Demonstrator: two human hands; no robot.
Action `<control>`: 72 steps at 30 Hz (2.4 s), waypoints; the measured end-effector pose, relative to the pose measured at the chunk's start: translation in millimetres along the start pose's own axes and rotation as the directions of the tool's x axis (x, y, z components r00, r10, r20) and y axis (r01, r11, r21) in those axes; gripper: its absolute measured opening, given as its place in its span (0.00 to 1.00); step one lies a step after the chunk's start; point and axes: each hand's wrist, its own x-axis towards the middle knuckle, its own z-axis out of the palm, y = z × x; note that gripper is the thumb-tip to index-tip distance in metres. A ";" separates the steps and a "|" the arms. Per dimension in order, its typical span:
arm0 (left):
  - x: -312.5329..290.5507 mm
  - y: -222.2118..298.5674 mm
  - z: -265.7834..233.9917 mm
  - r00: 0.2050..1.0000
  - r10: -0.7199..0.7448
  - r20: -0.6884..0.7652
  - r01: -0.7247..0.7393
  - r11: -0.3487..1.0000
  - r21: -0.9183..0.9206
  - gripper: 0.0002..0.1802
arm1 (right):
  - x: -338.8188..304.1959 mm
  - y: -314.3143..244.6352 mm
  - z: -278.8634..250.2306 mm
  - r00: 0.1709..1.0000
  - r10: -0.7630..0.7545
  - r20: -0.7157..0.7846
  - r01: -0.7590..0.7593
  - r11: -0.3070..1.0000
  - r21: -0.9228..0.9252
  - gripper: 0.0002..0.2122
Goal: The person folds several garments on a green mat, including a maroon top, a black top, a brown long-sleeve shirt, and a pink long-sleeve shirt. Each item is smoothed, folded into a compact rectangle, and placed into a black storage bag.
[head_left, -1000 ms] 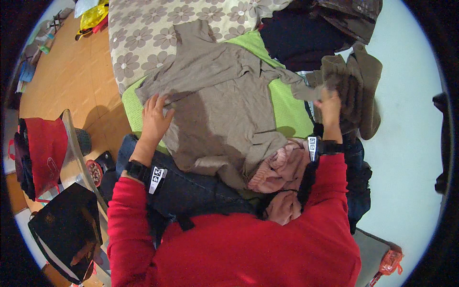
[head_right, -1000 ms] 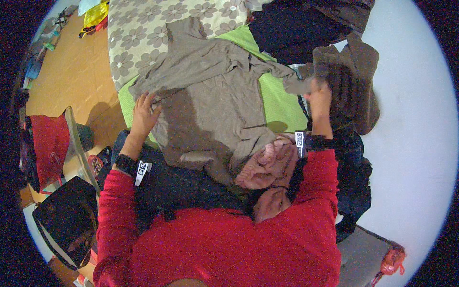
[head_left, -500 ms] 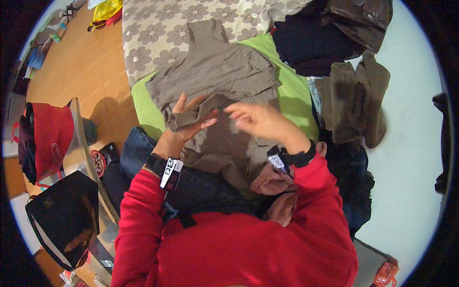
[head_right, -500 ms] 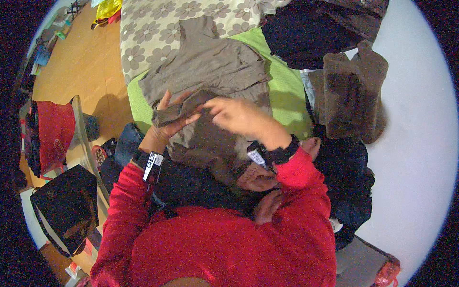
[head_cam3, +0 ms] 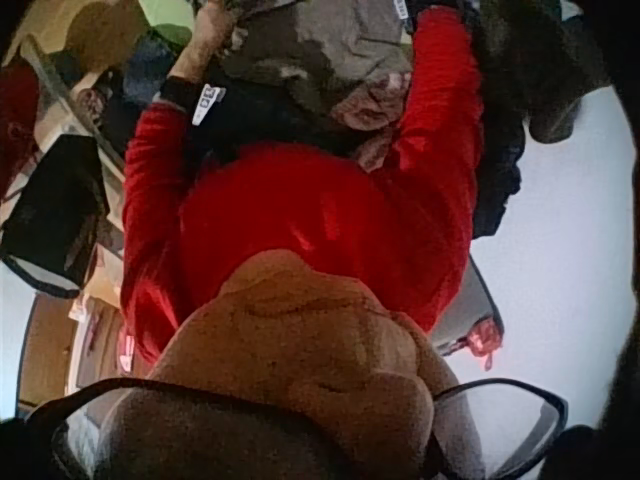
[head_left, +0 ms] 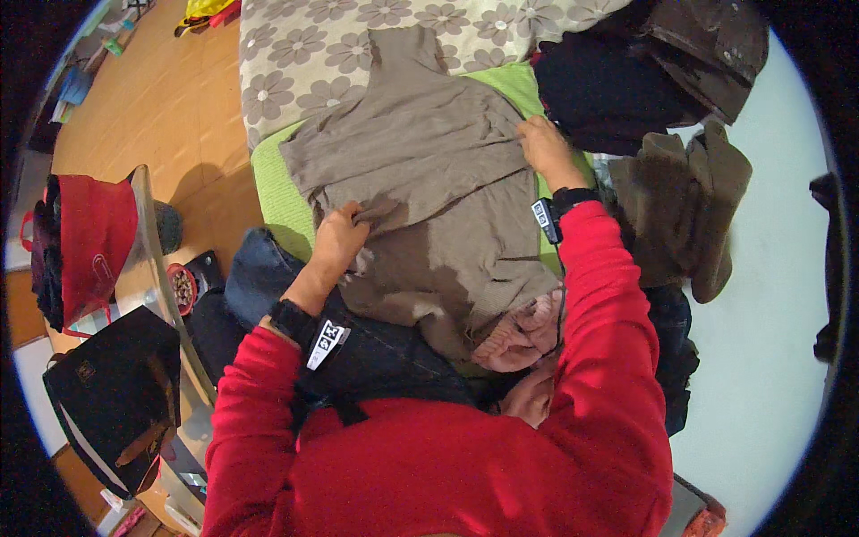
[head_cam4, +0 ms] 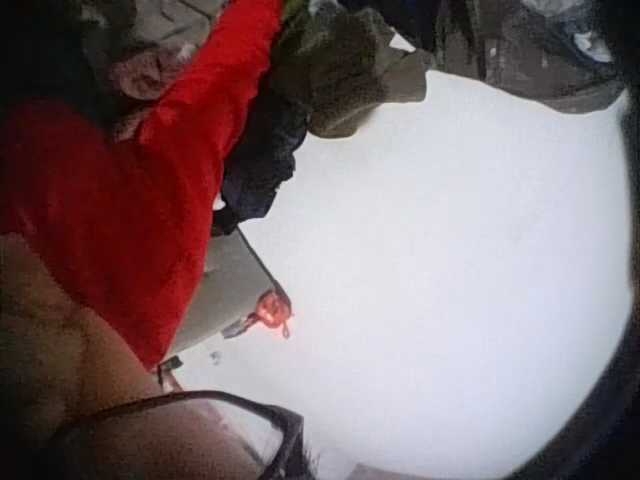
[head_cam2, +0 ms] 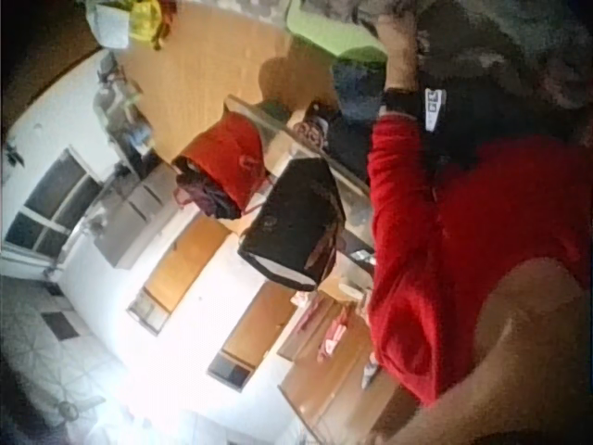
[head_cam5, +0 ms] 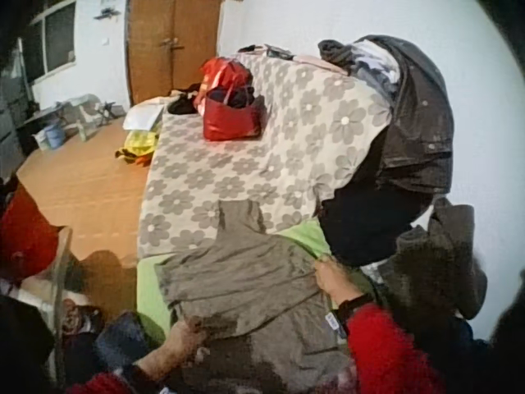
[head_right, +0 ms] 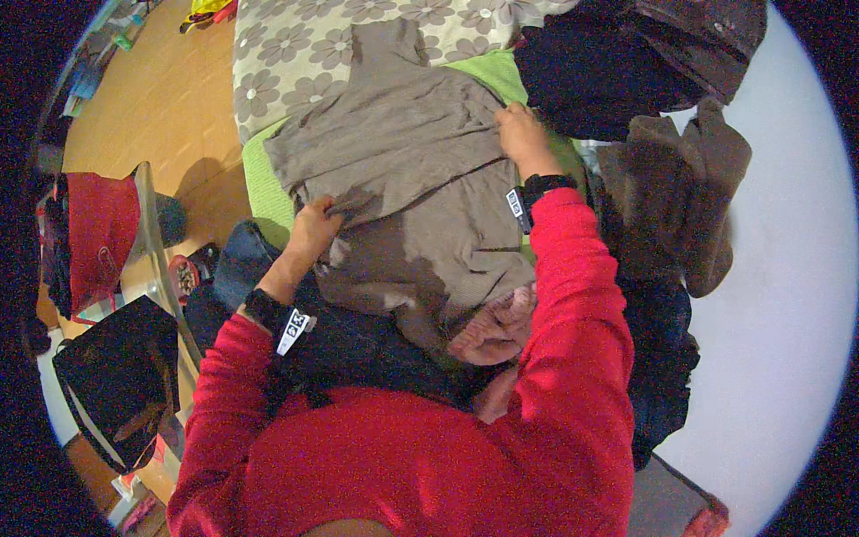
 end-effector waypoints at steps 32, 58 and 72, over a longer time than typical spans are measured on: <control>128.2 -57.4 -90.4 0.975 -0.213 -0.055 0.217 0.974 0.070 0.17 | 66.6 -16.7 13.8 0.936 0.353 -0.011 -0.346 0.911 -0.224 0.10; 16.9 -30.9 -38.6 0.961 0.277 -0.015 -0.228 0.818 0.528 0.35 | -30.2 -34.0 -5.0 0.994 -0.062 -0.093 0.055 0.996 -0.072 0.22; -127.3 46.7 -39.3 0.684 0.643 0.344 -0.685 0.729 -0.002 0.11 | -212.6 -76.6 -57.5 0.893 -0.034 0.449 -0.102 0.956 0.276 0.10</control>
